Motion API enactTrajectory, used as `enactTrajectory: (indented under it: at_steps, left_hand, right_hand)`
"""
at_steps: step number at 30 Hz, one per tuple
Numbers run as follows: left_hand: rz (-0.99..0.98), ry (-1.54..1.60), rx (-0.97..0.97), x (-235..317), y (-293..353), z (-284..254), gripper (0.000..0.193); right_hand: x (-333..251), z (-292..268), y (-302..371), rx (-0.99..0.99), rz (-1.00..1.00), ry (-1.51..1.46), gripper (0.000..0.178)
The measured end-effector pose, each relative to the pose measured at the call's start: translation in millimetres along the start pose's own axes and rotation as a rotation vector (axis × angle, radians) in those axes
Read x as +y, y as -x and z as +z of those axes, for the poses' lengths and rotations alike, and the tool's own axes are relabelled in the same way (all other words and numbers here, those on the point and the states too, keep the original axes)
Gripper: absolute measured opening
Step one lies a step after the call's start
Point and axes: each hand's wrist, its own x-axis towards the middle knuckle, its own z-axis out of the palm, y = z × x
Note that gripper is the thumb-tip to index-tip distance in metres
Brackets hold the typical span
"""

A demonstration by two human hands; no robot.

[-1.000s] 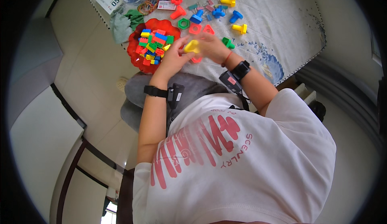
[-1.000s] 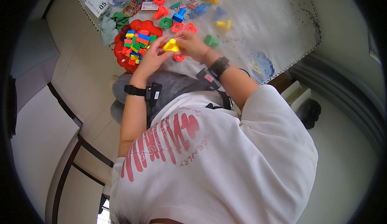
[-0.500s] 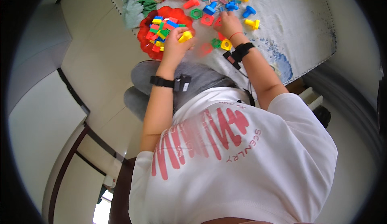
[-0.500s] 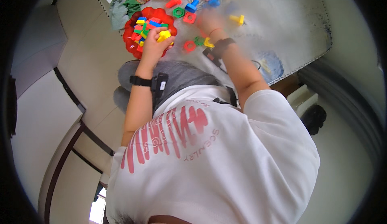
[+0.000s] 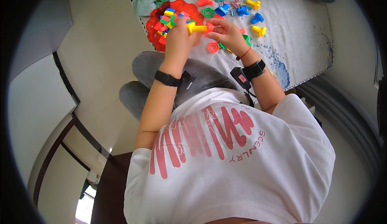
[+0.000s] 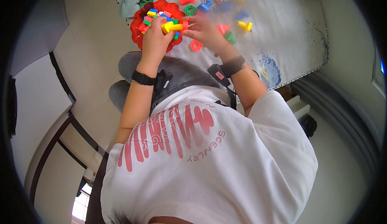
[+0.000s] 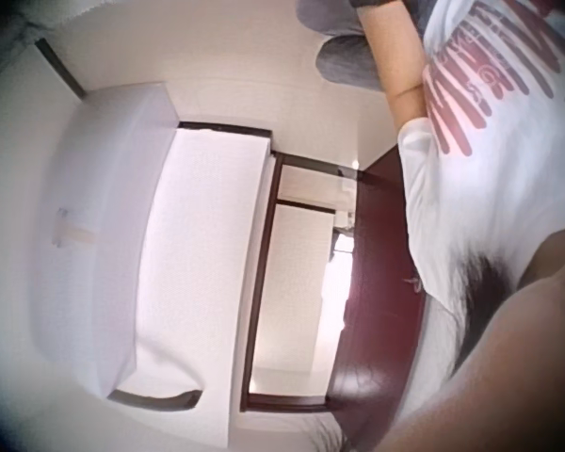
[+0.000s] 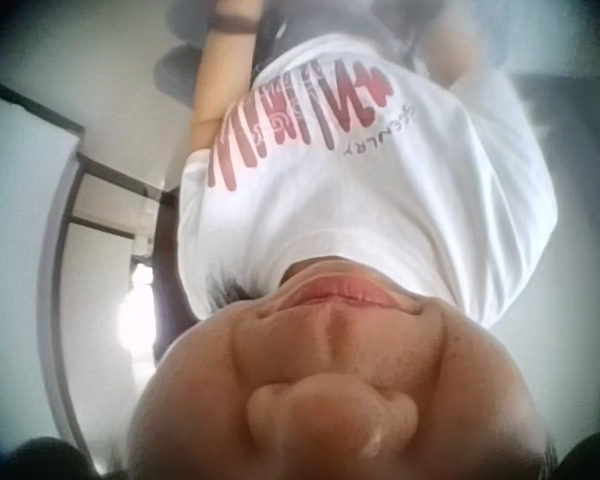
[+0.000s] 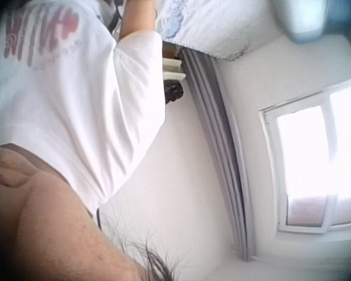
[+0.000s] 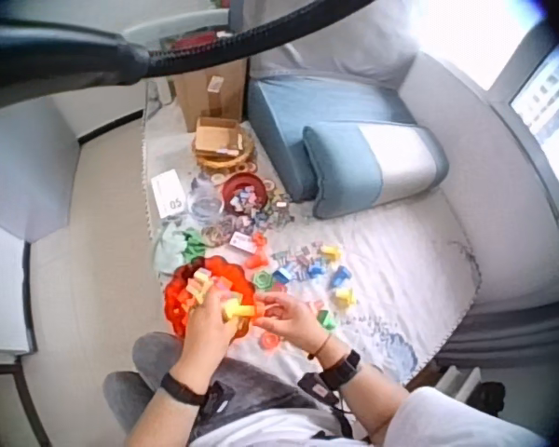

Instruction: The person sits on the floor and assembles colorful plastic building blocks by hand. They connect various pieces together to form a larger structure and place the completed assembly into a red flower-shaped container.

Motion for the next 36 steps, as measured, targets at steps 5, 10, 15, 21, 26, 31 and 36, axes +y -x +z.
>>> enactTrajectory:
  at_steps: [5,10,15,21,26,31,36]
  left_hand:
    - [0.116,-0.011,0.048,5.6,5.8,0.9,0.044]
    - [-0.174,0.441,-0.045,9.0,9.0,-3.6,0.035]
    - [-0.175,0.429,-0.028,20.1,15.9,-3.9,0.023]
    - [-0.030,0.218,-0.066,14.0,18.6,-9.4,0.018]
    - [0.005,0.242,-0.031,10.5,24.5,-7.8,0.019]
    - [-0.056,0.280,-0.056,12.7,28.1,-9.9,0.020]
    - [-0.191,0.472,-0.074,-0.4,28.6,-0.4,0.022]
  right_hand:
    - [17.3,-4.6,0.8,0.041,-0.044,0.119,0.043]
    - [17.5,-14.1,3.7,0.025,-0.121,0.163,0.037]
    - [24.4,-16.2,5.0,0.011,0.068,-0.057,0.038]
    - [14.1,-13.4,10.6,-0.062,0.186,-0.108,0.038]
    - [13.9,-11.5,13.5,-0.087,0.271,-0.256,0.038]
    - [15.5,-11.3,13.1,-0.086,0.429,-0.397,0.040]
    - [-8.9,-4.7,13.4,-0.110,0.364,-0.124,0.041]
